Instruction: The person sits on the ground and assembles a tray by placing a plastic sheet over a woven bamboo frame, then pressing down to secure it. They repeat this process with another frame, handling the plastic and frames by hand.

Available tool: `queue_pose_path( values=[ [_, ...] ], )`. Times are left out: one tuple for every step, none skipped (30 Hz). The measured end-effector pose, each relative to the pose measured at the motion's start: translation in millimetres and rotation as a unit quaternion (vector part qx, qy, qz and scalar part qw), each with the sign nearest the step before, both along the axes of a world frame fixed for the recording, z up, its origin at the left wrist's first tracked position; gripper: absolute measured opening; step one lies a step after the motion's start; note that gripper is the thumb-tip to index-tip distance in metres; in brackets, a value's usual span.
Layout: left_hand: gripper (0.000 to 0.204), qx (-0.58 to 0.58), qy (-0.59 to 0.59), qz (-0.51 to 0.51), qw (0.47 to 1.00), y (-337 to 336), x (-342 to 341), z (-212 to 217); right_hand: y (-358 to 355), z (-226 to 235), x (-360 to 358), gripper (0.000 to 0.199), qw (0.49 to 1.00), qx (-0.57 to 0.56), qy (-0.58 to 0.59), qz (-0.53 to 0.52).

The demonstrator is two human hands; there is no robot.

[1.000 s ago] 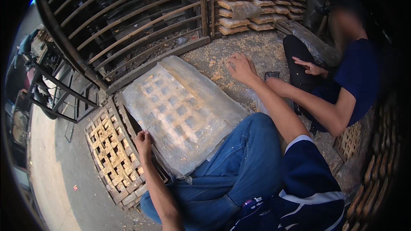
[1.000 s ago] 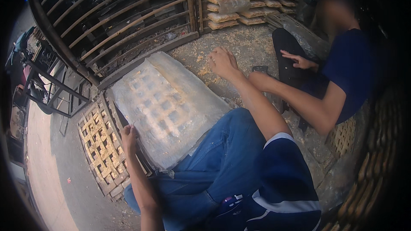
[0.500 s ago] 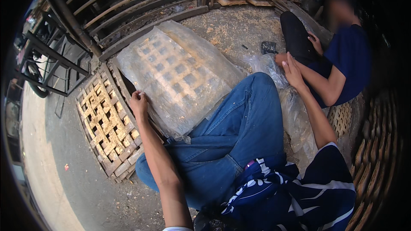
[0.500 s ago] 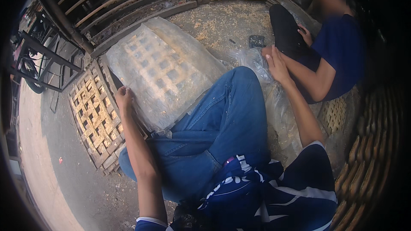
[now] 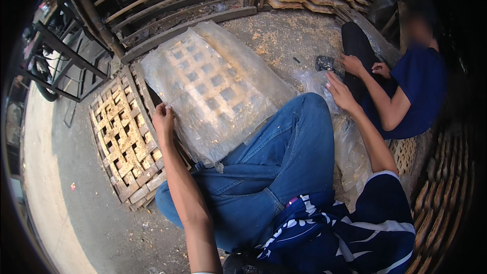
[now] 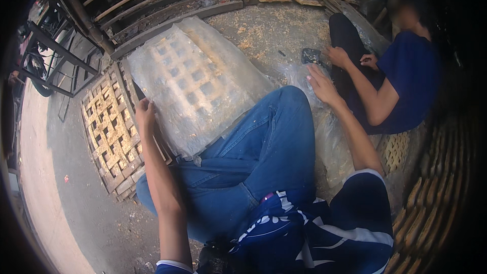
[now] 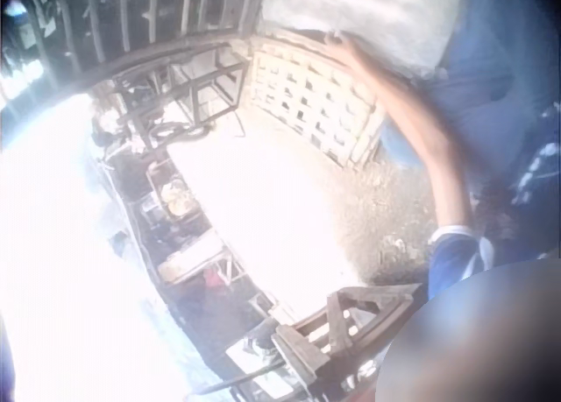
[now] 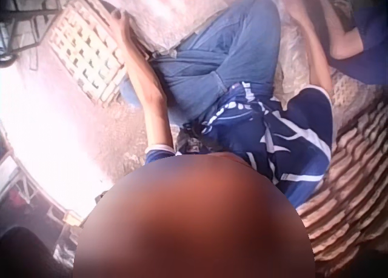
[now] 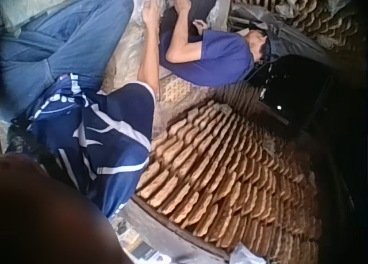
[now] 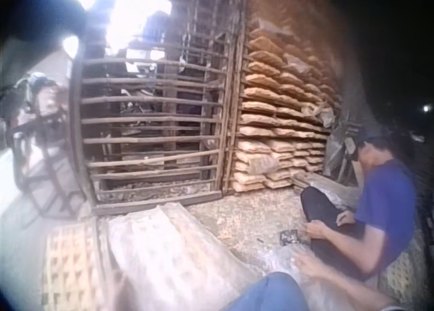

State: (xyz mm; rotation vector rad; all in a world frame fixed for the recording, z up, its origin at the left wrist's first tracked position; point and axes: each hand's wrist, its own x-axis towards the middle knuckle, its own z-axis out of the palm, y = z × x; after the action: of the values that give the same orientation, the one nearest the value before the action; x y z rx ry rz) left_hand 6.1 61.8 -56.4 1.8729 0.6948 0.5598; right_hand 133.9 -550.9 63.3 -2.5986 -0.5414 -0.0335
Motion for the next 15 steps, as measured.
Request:
queue_pose_path(
  values=[
    [0.025,0.025,0.006,-0.001,1.000,4.1,1.0,7.0,12.0,1.6,-11.6,0.051,0.998,0.036,-0.037,0.025],
    [0.025,0.022,0.004,0.013,1.000,2.2,-10.8,13.3,51.9,23.8,-40.9,0.051,0.995,0.048,-0.045,0.079],
    [0.025,0.024,0.004,0.013,1.000,-2.6,-14.1,24.5,78.3,34.3,-67.8,0.051,0.990,0.065,-0.051,0.118],
    [0.025,0.026,-0.007,0.006,1.000,-6.9,-8.4,31.6,86.2,31.3,-74.3,0.050,0.988,0.001,-0.065,0.141],
    [0.024,0.014,-0.005,0.000,1.000,-3.8,-8.8,30.9,93.7,28.7,-78.7,0.050,0.981,-0.061,-0.081,0.166],
    [0.024,0.011,-0.003,0.004,1.000,-2.2,-8.1,29.6,96.4,25.4,-82.0,0.050,0.970,-0.122,-0.096,0.190],
    [0.024,0.008,-0.001,0.009,1.000,-0.5,-7.5,28.6,95.2,20.8,-64.9,0.047,0.991,-0.017,0.027,0.130],
    [0.024,0.001,0.001,0.011,1.000,-3.1,-6.3,26.6,79.2,6.2,-34.7,0.047,0.986,0.078,0.119,0.090],
    [0.023,0.039,0.008,-0.003,0.999,-6.4,-5.7,20.5,60.1,-8.8,-6.2,0.049,0.978,0.068,0.192,0.044],
    [0.023,0.080,0.008,-0.012,0.997,-4.0,-4.1,15.7,50.2,-10.7,10.5,0.052,0.983,-0.006,0.179,0.027],
    [0.023,0.121,0.007,-0.016,0.992,-2.6,-1.6,16.6,48.4,-9.2,17.0,0.052,0.987,-0.036,0.154,-0.018],
    [0.023,0.081,-0.009,-0.019,0.997,-0.4,0.6,17.8,46.6,-7.5,23.3,0.051,0.988,-0.066,0.127,-0.065],
    [0.023,0.039,-0.024,-0.024,0.999,1.3,3.1,18.6,43.1,-6.8,24.6,0.050,0.994,-0.007,0.090,-0.061],
    [0.023,-0.003,-0.032,-0.018,0.999,1.7,-2.5,15.5,52.0,-2.3,16.4,0.048,0.996,0.050,0.061,-0.045],
    [0.023,0.005,-0.019,-0.015,1.000,-9.3,-2.5,25.3,56.1,0.4,4.1,0.047,0.993,0.102,0.036,-0.038]
  ],
)
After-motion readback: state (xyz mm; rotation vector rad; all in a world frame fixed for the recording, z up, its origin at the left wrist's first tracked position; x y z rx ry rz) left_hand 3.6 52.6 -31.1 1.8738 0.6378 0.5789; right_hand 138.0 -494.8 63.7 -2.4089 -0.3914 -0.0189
